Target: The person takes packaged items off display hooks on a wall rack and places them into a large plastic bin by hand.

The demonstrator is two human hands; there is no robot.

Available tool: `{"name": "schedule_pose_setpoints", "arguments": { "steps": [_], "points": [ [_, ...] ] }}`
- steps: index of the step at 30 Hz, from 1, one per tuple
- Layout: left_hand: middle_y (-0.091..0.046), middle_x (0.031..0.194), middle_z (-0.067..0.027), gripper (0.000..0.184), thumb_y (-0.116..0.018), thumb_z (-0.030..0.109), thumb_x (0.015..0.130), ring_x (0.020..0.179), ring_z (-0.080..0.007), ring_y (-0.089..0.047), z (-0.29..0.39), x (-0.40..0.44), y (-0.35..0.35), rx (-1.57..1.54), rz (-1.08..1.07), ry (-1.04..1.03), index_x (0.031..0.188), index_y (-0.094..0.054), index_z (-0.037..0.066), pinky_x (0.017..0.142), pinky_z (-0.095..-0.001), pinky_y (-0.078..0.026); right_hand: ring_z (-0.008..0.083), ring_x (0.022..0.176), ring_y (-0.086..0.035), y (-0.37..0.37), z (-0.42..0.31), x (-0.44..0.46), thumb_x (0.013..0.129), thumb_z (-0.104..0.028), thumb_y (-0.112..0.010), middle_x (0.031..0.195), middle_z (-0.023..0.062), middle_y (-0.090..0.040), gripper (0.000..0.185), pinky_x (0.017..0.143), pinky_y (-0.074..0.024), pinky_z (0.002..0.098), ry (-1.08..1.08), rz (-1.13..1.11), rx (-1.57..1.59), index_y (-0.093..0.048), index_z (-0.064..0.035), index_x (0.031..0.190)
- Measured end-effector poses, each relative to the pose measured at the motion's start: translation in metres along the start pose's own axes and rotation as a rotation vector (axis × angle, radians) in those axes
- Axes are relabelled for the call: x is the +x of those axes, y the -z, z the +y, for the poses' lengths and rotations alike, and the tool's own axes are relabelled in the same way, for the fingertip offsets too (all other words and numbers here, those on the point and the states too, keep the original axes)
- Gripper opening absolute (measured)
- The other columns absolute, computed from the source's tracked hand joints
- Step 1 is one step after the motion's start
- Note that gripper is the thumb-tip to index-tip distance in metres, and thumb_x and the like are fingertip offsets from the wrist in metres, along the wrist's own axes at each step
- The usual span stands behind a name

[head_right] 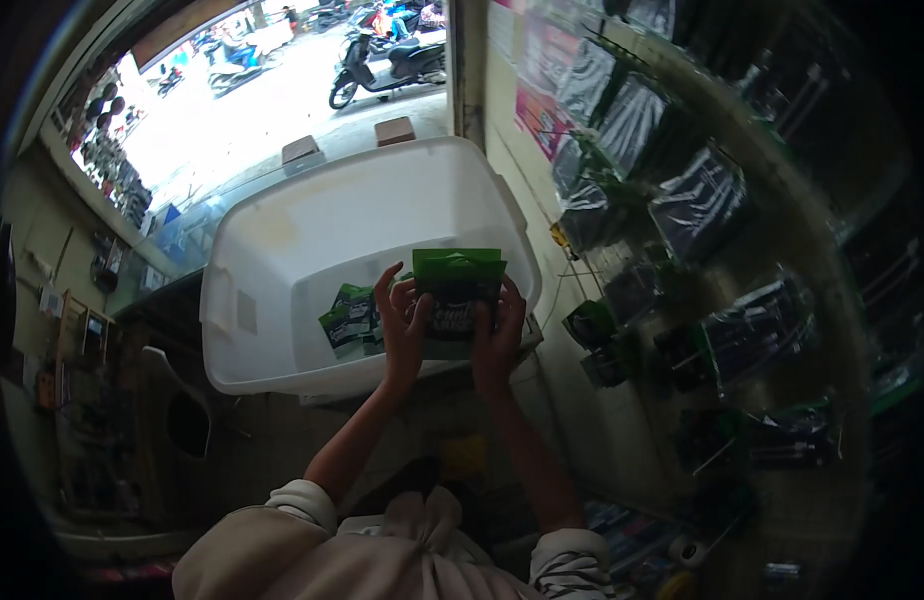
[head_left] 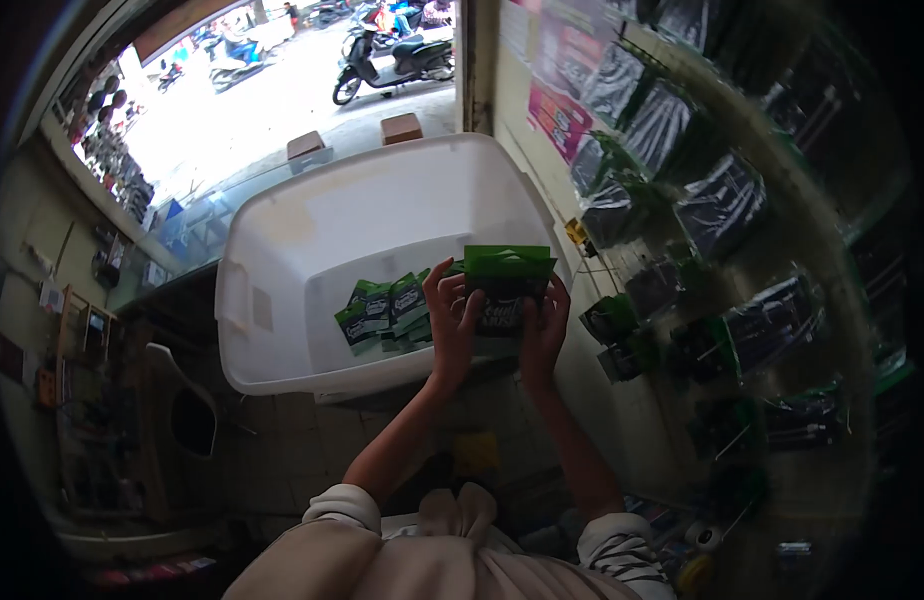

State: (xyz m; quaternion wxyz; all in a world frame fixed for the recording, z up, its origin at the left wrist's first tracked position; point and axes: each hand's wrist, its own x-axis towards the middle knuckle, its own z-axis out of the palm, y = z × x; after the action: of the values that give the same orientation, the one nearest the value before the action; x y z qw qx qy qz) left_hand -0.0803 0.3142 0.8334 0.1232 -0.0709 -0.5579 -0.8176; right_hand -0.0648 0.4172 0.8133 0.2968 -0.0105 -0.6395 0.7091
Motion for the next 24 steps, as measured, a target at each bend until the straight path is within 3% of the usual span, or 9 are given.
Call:
{"name": "schedule_pose_setpoints", "arguments": {
  "steps": [5, 6, 8, 10, 11, 13, 15, 19, 24],
  "points": [
    [-0.044, 0.105, -0.0121, 0.061, -0.057, 0.002, 0.075, 0.094, -0.018, -0.048, -0.011, 0.045, 0.069, 0.395, 0.057, -0.056, 0.126, -0.024, 0.007, 0.078, -0.0299, -0.043, 0.0178, 0.079, -0.047, -0.076, 0.041, 0.033, 0.081, -0.004, -0.048, 0.096, 0.0096, -0.044, 0.038, 0.071, -0.0407, 0.0301, -0.034, -0.196, -0.124, -0.039, -0.0061, 0.118],
    [-0.043, 0.106, -0.0134, 0.064, -0.058, 0.002, 0.075, 0.095, -0.0195, -0.048, -0.023, 0.057, 0.085, 0.566, 0.054, -0.047, 0.128, -0.022, 0.007, 0.078, -0.0308, -0.043, 0.0178, 0.079, -0.047, -0.09, 0.048, 0.039, 0.081, -0.004, -0.048, 0.096, 0.0096, -0.044, 0.038, 0.071, -0.0407, 0.0301, -0.039, -0.217, -0.122, -0.039, -0.0061, 0.118],
    [-0.042, 0.108, -0.0178, 0.069, -0.058, 0.004, 0.074, 0.096, -0.0272, -0.048, -0.048, 0.08, 0.115, 0.528, 0.064, 0.028, 0.129, -0.018, 0.003, 0.08, -0.036, -0.042, 0.0224, 0.079, -0.048, -0.113, 0.072, 0.051, 0.08, -0.002, -0.047, 0.094, 0.0114, -0.044, 0.036, 0.072, -0.0407, 0.0335, 0.109, -0.356, -0.396, -0.04, -0.0053, 0.116],
    [-0.04, 0.112, -0.0212, 0.074, -0.061, 0.008, 0.073, 0.103, -0.0306, -0.045, -0.08, 0.101, 0.143, 0.88, 0.023, -0.039, 0.13, -0.014, 0.0, 0.086, -0.0377, -0.038, 0.0287, 0.085, -0.05, -0.129, 0.122, 0.06, 0.079, -0.003, -0.048, 0.098, 0.0145, -0.046, 0.038, 0.074, -0.041, 0.0372, 0.081, -0.403, -0.418, -0.038, -0.0031, 0.115],
    [-0.04, 0.112, -0.0212, 0.074, -0.061, 0.008, 0.073, 0.103, -0.0306, -0.045, -0.093, 0.105, 0.153, 0.881, 0.032, -0.028, 0.13, -0.014, 0.0, 0.086, -0.0377, -0.038, 0.0308, 0.09, -0.05, -0.132, 0.149, 0.064, 0.078, -0.004, -0.049, 0.101, 0.0176, -0.046, 0.04, 0.076, -0.0414, 0.0387, -0.071, -0.514, -0.546, -0.035, -0.0009, 0.116],
    [-0.038, 0.11, -0.027, 0.078, -0.062, 0.01, 0.071, 0.097, -0.041, -0.044, -0.121, 0.114, 0.173, 0.982, -0.046, 0.269, 0.128, -0.01, -0.005, 0.084, -0.0426, -0.039, 0.0329, 0.095, -0.049, -0.141, 0.172, 0.069, 0.077, -0.005, -0.05, 0.105, 0.0208, -0.047, 0.043, 0.077, -0.0418, 0.0403, -0.232, -0.631, -0.673, -0.033, 0.0014, 0.116],
    [-0.037, 0.11, -0.0282, 0.082, -0.064, 0.012, 0.07, 0.098, -0.0412, -0.044, -0.156, 0.11, 0.191, 1.031, -0.094, 0.41, 0.128, -0.008, -0.005, 0.084, -0.0417, -0.039, 0.0377, 0.101, -0.046, -0.144, 0.186, 0.07, 0.075, -0.005, -0.051, 0.109, 0.028, -0.044, 0.048, 0.082, -0.0412, 0.0429, -0.623, -0.926, -0.951, -0.029, 0.0052, 0.116],
    [-0.035, 0.111, -0.0302, 0.092, -0.067, 0.015, 0.067, 0.1, -0.0414, -0.043, -0.204, 0.103, 0.212, 1.028, -0.173, 0.697, 0.128, -0.002, -0.006, 0.087, -0.0404, -0.037, 0.0421, 0.104, -0.042, -0.139, 0.248, 0.055, 0.072, -0.004, -0.052, 0.111, 0.0306, -0.041, 0.052, 0.087, -0.0391, 0.0431, -0.703, -1.026, -1.097, -0.027, 0.0063, 0.116],
    [-0.031, 0.117, -0.0301, 0.094, -0.068, 0.015, 0.067, 0.104, -0.0405, -0.04, -0.24, 0.099, 0.215, 1.009, -0.102, 0.761, 0.129, 0.0, -0.005, 0.089, -0.0404, -0.035, 0.0422, 0.105, -0.04, -0.125, 0.287, 0.049, 0.07, -0.004, -0.052, 0.112, 0.0306, -0.039, 0.054, 0.087, -0.0377, 0.0428, -0.596, -0.961, -1.03, -0.028, 0.0054, 0.118]
  ]
}}
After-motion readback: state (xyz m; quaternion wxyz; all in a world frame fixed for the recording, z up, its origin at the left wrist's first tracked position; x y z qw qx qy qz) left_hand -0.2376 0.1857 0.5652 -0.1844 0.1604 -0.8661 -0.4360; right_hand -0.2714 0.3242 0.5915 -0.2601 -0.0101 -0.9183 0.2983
